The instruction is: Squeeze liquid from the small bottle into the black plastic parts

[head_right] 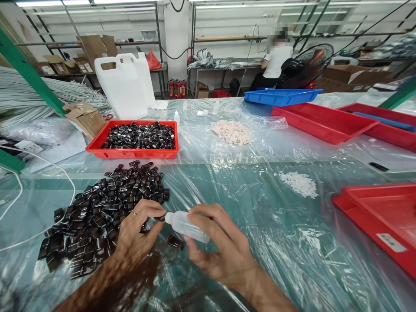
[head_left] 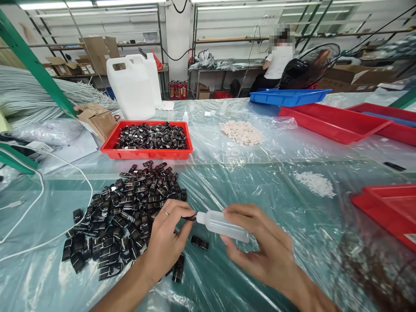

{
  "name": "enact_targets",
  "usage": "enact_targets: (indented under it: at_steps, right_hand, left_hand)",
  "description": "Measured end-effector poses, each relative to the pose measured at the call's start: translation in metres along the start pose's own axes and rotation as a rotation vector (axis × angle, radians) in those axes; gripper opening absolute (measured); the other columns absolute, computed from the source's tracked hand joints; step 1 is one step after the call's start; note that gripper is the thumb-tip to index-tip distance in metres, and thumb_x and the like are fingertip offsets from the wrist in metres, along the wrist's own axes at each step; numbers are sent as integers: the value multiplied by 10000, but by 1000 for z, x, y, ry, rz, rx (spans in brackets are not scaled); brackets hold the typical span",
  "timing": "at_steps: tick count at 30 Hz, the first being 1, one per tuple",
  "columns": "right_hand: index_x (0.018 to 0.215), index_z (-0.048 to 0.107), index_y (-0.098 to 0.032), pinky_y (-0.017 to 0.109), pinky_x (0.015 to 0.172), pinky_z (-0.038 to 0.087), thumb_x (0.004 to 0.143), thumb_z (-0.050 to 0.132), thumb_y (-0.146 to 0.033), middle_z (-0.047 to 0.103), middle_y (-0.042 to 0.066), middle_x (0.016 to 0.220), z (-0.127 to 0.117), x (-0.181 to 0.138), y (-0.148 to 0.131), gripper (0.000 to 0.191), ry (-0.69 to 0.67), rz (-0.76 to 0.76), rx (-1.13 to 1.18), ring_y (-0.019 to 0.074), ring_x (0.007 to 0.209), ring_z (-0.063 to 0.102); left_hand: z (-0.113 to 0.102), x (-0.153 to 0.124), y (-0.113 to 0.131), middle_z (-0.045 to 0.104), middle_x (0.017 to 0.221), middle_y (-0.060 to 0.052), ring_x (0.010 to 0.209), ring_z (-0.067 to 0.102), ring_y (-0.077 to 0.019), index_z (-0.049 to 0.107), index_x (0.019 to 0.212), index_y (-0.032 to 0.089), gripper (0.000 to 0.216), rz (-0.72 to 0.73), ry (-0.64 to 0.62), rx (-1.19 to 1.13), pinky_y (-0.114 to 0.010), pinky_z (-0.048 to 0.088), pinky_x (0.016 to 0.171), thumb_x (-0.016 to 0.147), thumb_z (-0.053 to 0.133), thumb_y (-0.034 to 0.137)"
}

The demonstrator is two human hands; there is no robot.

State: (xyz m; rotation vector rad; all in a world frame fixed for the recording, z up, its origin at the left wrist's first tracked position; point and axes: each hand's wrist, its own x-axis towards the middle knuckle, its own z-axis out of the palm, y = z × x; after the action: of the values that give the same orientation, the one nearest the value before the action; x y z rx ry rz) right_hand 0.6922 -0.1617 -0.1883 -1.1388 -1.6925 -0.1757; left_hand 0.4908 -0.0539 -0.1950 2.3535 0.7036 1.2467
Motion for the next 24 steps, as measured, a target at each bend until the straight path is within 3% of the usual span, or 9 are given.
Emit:
enact_targets:
  at_steps: [6, 15, 24]
  right_hand:
    - [1289, 672, -256, 358, 690, 700, 894, 746, -103, 801, 121, 1024, -9, 7, 3, 430, -97, -17, -24, 242, 817, 813]
    - [1366, 635, -234, 423, 621, 712, 900, 730, -139, 823, 163, 975, -6, -4, -3, 485, -101, -171, -231, 307, 789, 831]
    - [1294, 661, -248, 288, 732, 664, 966, 713, -108, 780, 114, 1080, -8, 2, 0, 361, -113, 85, -17, 208, 908, 796]
  left_hand:
    - [3, -2, 0, 649, 918, 21, 866, 634, -156, 608, 936, 257, 153, 6, -20, -33, -300, 553, 765, 896, 584, 111]
    - [4, -2, -2, 652, 902, 34, 824, 636, -140, 610, 930, 254, 94, -3, -1, 7, -290, 548, 735, 910, 607, 162]
    - [4, -2, -1, 676, 898, 26, 885, 633, -153, 640, 945, 256, 136, 31, -31, 19, -301, 550, 805, 909, 588, 135]
